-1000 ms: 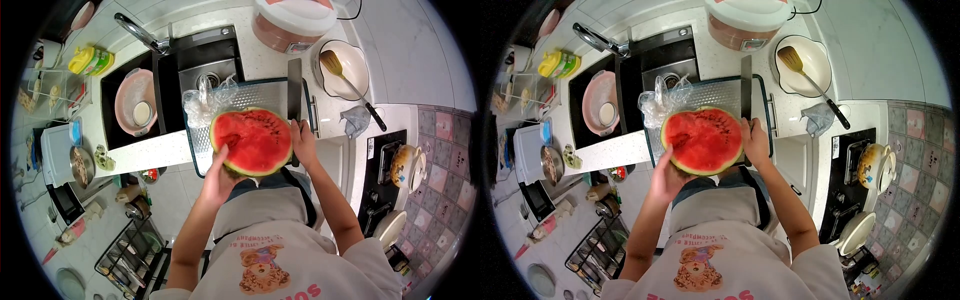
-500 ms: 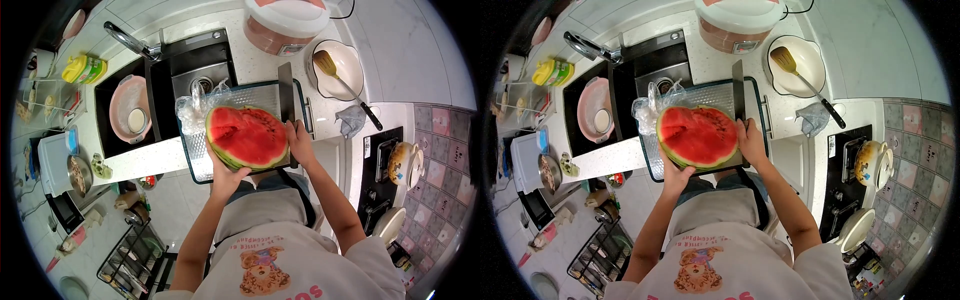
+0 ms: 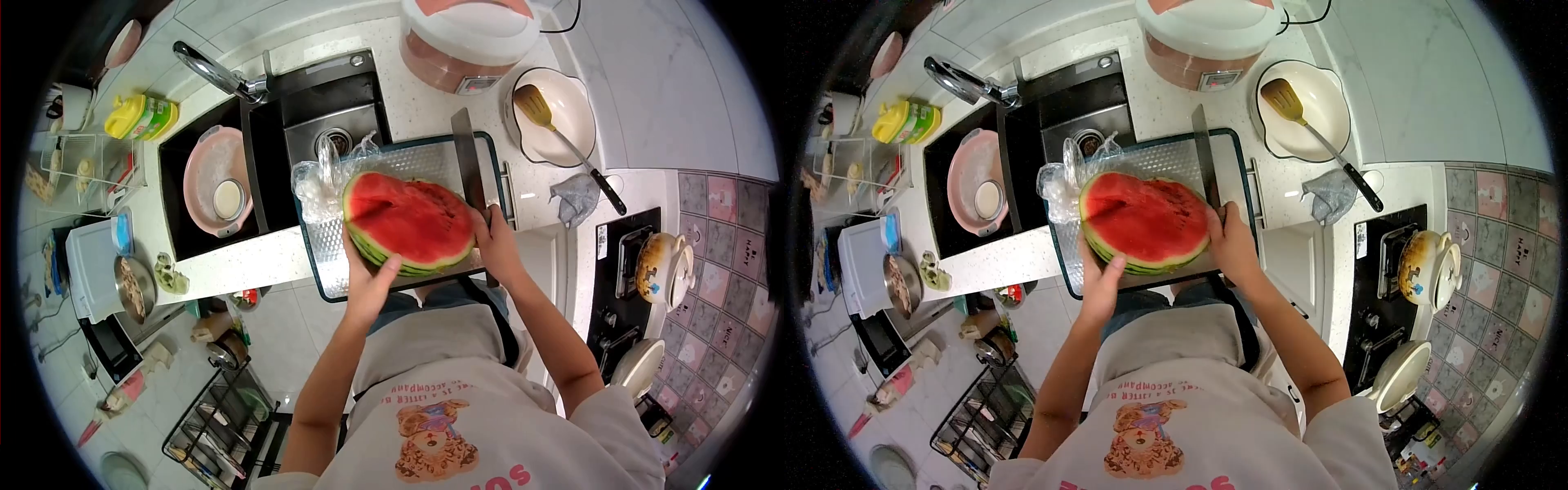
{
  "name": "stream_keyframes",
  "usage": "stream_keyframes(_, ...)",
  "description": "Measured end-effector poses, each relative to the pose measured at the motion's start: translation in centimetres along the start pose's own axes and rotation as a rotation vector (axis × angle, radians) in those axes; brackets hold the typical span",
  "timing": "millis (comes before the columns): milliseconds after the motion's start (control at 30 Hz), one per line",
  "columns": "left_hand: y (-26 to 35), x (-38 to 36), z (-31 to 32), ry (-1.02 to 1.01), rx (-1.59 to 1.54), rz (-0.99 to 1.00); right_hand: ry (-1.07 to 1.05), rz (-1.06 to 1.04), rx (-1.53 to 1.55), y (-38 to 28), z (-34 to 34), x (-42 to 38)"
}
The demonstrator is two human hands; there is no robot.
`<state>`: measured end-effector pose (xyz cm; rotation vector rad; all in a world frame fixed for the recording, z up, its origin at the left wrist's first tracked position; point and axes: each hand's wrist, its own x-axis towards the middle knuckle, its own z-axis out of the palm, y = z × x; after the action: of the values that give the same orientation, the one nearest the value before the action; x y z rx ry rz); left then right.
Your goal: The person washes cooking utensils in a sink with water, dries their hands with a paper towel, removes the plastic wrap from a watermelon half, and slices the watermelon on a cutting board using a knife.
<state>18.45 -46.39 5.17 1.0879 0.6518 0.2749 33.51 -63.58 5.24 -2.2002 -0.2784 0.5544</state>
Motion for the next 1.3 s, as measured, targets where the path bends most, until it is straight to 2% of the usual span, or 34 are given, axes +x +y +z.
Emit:
stream_keyframes(67,0.6,-0.8,1.7,0.014,-0.034,0.004,-0.002,0.021,-0.052,1.3,-0.4,0.0)
stream_keyframes(167,-0.4,-0.7,2.2,-0.101,0.216,0.112,0.027,0.061,-0.128,3.5,-0.6,-0.4)
stream_keyframes(200,-0.5,-0.8,2.6,-0.096,0.324,0.121,0.056,0.054,-0.146,3.9,-0.6,-0.6)
stream_keyframes(367,-2.0,-1.7,3.7,-0.067,0.488,0.153,0.111,0.072,-0.106,3.6,-0.9,-1.2)
stream_keyframes(433,-2.3,-2.1,4.1,-0.038,0.489,0.117,0.113,0.003,-0.172,2.7,-1.4,-0.3)
stream_keyframes(533,-1.2,-2.8,3.0,-0.105,0.657,0.08,0.103,-0.078,-0.213,1.9,-1.8,2.0)
stream_keyframes(633,-2.6,-3.2,0.2,-0.1,0.527,0.034,0.105,-0.189,-0.181,2.5,-1.9,4.8)
stream_keyframes(667,-2.9,-3.0,-0.9,-0.063,0.599,0.005,0.111,-0.231,-0.164,2.8,-2.0,5.3)
stream_keyframes(700,-3.0,-2.0,-1.2,-0.057,0.635,0.063,0.119,-0.243,-0.236,2.8,-2.2,5.6)
stream_keyframes(767,0.1,-0.2,0.3,-0.111,0.92,0.146,0.136,-0.268,-0.385,2.2,-3.1,5.7)
stream_keyframes(867,0.9,0.8,2.1,-0.301,0.981,0.355,0.248,-0.436,-0.499,1.4,-5.2,3.9)
stream_keyframes(967,0.7,1.3,2.4,-0.39,0.829,0.288,0.26,-0.348,-0.532,0.2,-7.5,0.4)
stream_keyframes(1067,0.6,1.5,2.9,-0.354,0.74,0.2,0.312,-0.209,-0.447,1.5,-8.0,-3.3)
stream_keyframes(1167,-0.5,1.1,3.2,-0.296,0.609,0.191,0.304,-0.002,-0.189,5.3,-6.2,-5.9)
stream_keyframes(1267,-1.4,-0.4,4.9,-0.161,0.449,0.119,0.381,-0.003,0.019,6.5,-3.4,-6.1)
stream_keyframes(1300,-1.7,-1.0,5.1,-0.147,0.56,0.171,0.401,-0.003,0.006,5.6,-2.9,-5.7)
